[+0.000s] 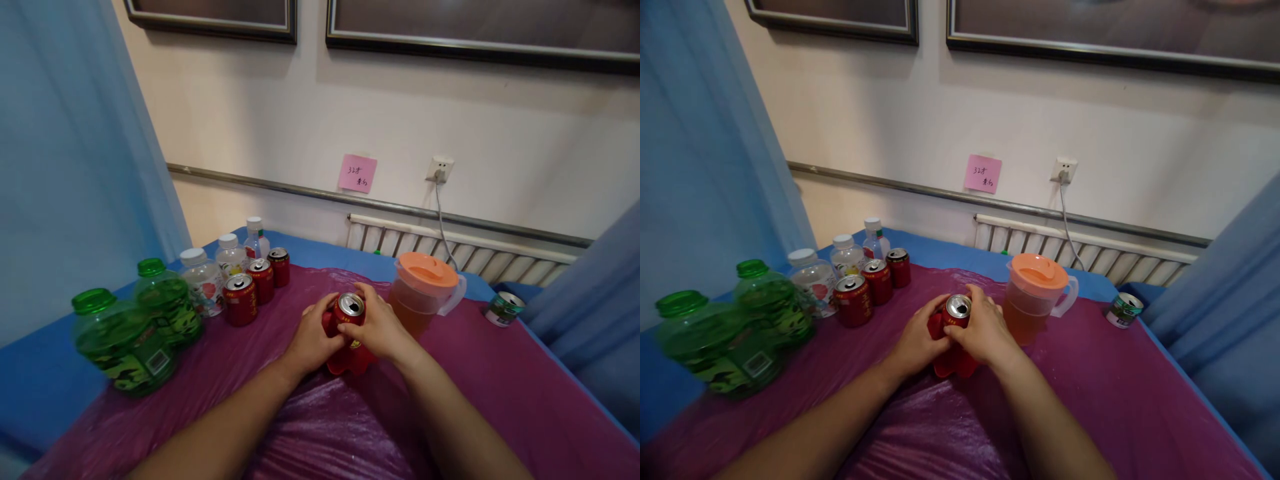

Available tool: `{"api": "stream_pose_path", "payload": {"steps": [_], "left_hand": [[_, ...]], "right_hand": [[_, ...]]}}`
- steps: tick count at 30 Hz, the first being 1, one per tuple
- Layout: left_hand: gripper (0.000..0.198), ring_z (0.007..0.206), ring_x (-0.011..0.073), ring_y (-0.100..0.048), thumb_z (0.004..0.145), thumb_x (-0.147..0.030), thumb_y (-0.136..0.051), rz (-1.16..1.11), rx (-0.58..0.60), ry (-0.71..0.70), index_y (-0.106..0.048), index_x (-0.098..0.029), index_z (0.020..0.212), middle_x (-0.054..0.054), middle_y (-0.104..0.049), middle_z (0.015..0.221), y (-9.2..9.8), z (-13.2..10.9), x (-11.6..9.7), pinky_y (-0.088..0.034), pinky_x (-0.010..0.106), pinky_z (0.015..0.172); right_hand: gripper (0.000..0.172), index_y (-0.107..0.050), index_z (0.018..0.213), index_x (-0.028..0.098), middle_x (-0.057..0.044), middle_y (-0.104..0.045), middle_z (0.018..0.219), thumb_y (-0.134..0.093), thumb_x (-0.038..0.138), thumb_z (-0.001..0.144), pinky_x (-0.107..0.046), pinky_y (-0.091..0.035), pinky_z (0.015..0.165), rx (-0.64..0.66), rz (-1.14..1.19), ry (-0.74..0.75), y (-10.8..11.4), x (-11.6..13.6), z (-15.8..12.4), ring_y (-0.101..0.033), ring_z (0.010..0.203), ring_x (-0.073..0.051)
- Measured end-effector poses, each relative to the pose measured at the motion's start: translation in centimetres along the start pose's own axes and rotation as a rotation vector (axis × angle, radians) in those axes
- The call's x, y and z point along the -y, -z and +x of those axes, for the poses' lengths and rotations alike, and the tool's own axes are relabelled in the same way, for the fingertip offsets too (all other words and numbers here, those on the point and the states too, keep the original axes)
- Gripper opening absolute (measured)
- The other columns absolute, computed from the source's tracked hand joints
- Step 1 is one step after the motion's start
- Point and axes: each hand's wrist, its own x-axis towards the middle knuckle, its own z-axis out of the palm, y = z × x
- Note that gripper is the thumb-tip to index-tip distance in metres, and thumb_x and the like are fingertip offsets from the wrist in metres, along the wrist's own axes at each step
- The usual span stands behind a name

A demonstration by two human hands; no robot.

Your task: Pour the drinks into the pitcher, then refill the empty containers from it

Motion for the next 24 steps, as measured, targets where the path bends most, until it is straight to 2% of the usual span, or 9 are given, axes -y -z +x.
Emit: {"api": "stream_pose_path", "payload": {"steps": [8,13,18,24], "left_hand": [[0.070,0.127,0.0349,-0.064,0.073,-0.032,-0.081,-0.066,0.029,-0.020,-0.058,-0.022,0.138,0.013,-0.067,0.140,0.1,0.3,0.0,-0.048,0.052,0.112],[0.080,0.135,0.0366,-0.059,0.072,-0.036,-0.085,-0.128,0.054,-0.047,-0.054,-0.020,0.144,0.016,-0.062,0.147,0.5,0.1,0.1,-0.047,0.053,0.113],[0.058,0.131,0.0312,-0.062,0.089,-0.035,-0.067,-0.236,-0.030,-0.094,-0.055,-0.020,0.144,0.016,-0.062,0.146,0.6,0.0,0.5,-0.049,0.051,0.113],[0.045,0.107,0.0239,-0.074,0.092,-0.030,-0.058,-0.335,-0.168,-0.033,-0.060,-0.017,0.135,0.016,-0.069,0.136,-0.3,0.9,1.4,-0.059,0.042,0.098]], "right_hand": [[0.078,-0.047,0.141,0.020,-0.012,-0.067,0.133,-0.081,0.032,0.071,-0.050,-0.047,0.108,-0.073,0.028,-0.003,-0.5,0.5,0.1,-0.064,0.125,-0.032],[0.072,-0.048,0.137,0.020,-0.013,-0.067,0.133,-0.078,0.038,0.074,-0.045,-0.051,0.102,-0.201,0.064,-0.027,0.2,0.9,0.0,-0.067,0.120,-0.030],[0.072,-0.048,0.137,0.016,-0.016,-0.066,0.133,-0.076,0.041,0.076,-0.045,-0.050,0.103,-0.356,0.061,-0.038,1.5,1.2,0.0,-0.066,0.121,-0.032],[0.070,-0.049,0.136,0.017,-0.015,-0.067,0.131,-0.078,0.040,0.076,-0.044,-0.050,0.103,-0.347,0.018,-0.079,1.9,1.4,1.0,-0.067,0.120,-0.031]]}}
